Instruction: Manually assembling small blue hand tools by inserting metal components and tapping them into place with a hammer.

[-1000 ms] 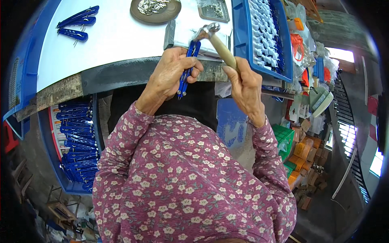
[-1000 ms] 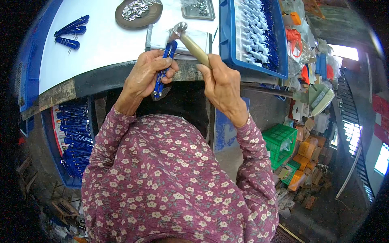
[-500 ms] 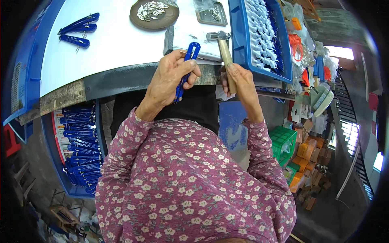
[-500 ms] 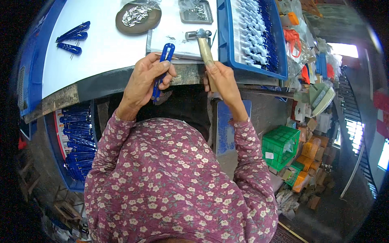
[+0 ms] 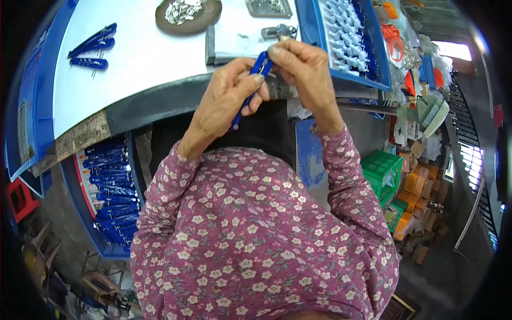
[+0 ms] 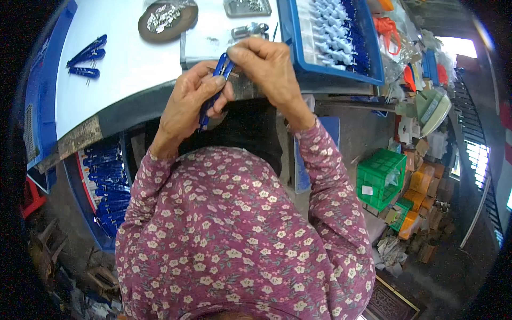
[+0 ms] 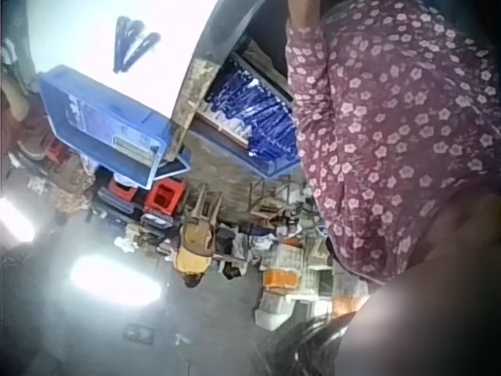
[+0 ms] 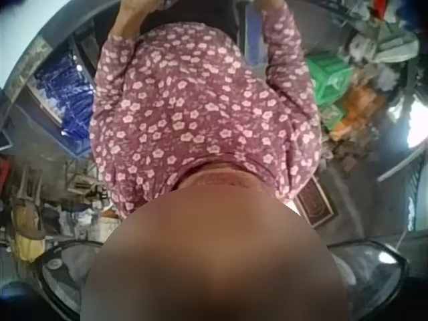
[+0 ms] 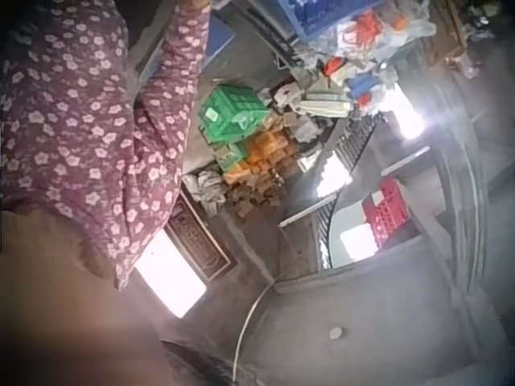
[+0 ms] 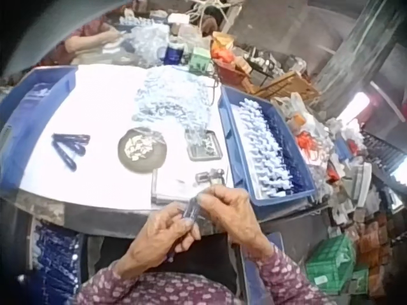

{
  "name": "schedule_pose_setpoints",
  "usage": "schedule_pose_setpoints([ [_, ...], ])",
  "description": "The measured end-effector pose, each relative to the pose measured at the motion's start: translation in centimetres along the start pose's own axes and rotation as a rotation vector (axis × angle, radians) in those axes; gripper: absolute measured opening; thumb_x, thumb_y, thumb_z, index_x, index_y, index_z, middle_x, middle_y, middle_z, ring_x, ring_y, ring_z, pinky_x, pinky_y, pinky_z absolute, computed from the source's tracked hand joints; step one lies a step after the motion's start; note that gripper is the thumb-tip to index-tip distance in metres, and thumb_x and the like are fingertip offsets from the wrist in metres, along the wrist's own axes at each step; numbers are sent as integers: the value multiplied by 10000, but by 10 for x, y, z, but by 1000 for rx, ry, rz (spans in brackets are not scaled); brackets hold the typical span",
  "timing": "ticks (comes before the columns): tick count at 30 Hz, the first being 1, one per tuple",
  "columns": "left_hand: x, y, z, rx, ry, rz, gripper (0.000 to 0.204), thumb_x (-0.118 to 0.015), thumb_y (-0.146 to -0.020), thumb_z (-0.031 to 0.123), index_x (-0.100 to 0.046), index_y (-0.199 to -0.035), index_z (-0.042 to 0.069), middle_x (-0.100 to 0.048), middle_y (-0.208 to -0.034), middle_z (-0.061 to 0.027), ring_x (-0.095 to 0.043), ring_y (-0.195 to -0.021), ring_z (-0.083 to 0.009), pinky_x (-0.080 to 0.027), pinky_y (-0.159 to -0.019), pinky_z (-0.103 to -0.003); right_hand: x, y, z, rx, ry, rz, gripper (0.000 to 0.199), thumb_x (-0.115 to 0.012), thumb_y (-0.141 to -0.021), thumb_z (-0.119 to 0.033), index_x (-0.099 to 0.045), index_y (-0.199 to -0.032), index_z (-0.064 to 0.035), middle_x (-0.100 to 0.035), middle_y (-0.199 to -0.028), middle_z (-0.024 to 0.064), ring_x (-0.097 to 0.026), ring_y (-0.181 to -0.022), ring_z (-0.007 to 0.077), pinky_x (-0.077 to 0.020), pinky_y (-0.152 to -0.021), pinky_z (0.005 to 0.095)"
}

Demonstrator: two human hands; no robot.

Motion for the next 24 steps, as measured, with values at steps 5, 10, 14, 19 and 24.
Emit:
schedule_pose_setpoints([
  [5, -4, -5, 1, 10, 41, -127, 290, -449, -904, 170, -442, -1055, -77, -595, -765, -118, -562, -586, -87, -469, -501, -171, -2, -4, -5, 247, 202, 66, 200, -584, -843, -168, -614, -783, 21, -533, -652, -22, -469, -598, 29, -372, -513, 173],
  [10, -11, -10, 2, 19, 128, -213, 278, -466, -895, 167, -450, -1044, -67, -589, -850, -146, -597, -671, -142, -516, -605, -229, 1, -11, -9, 75, 168, 125, 285, -570, -832, -205, -507, -653, 8, -424, -557, -31, -370, -533, 45, -298, -447, 242],
  [14, -12, -13, 8, 0, 163, -202, 271, -509, -864, 145, -467, -1032, -65, -585, -874, -164, -611, -716, -179, -532, -648, -259, 4, -13, -6, 33, 52, 132, 293, -541, -865, -181, -516, -638, 2, -421, -547, -37, -358, -509, 37, -284, -430, 227],
  [19, -5, -16, 14, -24, 148, -139, 359, -529, -833, 94, -411, -1127, -76, -583, -891, -184, -627, -786, -219, -548, -713, -302, 8, -9, -13, 66, 117, 108, 193, -503, -880, -151, -543, -792, 16, -499, -611, 7, -459, -593, 49, -383, -530, 212],
  [24, -10, -18, 20, -50, 87, -91, 496, -504, -824, 65, -297, -1254, -71, -586, -895, -163, -618, -762, -187, -535, -675, -258, 3, -3, -17, 240, 354, 104, 211, -572, -846, -157, -563, -918, 41, -560, -701, 27, -536, -627, 62, -439, -549, 212],
])
Point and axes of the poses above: each hand's wrist, its own y-axis away from the middle knuckle, its own x-axis out of the back of the hand, z = x × y, the point moved 6 cm from there along -y, towards the middle knuckle
